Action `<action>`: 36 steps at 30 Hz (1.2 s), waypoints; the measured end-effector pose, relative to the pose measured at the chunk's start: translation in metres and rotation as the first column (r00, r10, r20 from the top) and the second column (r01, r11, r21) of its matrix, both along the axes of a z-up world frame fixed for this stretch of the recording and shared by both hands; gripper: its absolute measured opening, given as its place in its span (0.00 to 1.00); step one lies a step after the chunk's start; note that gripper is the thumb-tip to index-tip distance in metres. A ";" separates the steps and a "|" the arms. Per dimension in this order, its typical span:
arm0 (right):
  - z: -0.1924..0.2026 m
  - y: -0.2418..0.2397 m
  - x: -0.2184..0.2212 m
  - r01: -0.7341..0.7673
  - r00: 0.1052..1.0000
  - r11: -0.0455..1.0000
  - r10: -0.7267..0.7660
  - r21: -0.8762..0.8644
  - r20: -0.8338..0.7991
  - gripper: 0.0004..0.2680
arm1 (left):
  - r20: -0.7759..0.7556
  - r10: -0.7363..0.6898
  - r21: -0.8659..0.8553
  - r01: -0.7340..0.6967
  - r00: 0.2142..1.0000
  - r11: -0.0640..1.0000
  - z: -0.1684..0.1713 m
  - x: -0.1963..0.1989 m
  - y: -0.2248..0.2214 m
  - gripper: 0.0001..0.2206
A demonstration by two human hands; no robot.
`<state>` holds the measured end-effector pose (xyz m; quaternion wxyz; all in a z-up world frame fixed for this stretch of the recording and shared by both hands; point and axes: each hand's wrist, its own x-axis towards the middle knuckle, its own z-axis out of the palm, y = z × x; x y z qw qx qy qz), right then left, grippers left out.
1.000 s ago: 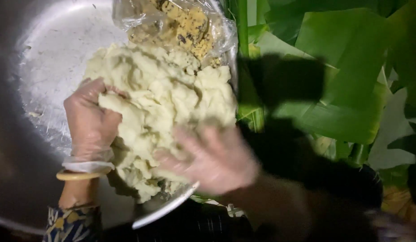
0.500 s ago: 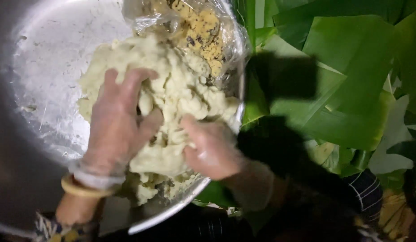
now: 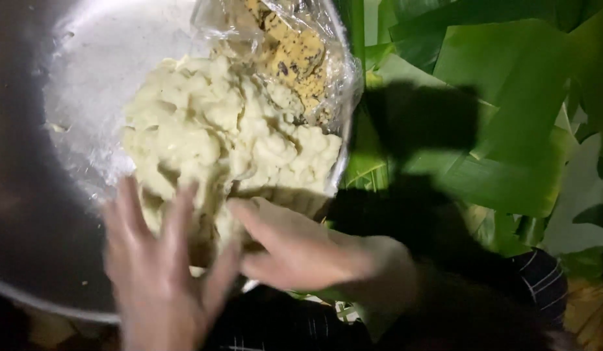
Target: Kneading a large batch of dough in a metal basin, likely for traditional food preparation.
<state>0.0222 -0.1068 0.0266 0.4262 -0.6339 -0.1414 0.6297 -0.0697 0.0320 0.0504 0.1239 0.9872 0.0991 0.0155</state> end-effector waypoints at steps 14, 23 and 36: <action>-0.085 -0.063 0.053 -0.639 -0.356 0.694 0.115 -0.331 0.928 0.06 | -0.052 0.236 -0.121 -0.241 0.970 0.963 -0.045 0.086 0.064 0.28; -0.079 -0.023 0.004 -0.724 -0.215 0.491 0.507 -0.484 0.835 0.07 | -0.386 0.190 -0.581 -0.397 0.903 0.711 0.046 0.048 0.015 0.45; -0.088 -0.051 -0.054 -0.637 0.102 0.765 -0.039 0.096 0.994 0.14 | 0.162 -0.109 0.293 0.058 0.981 0.954 -0.077 -0.017 0.018 0.23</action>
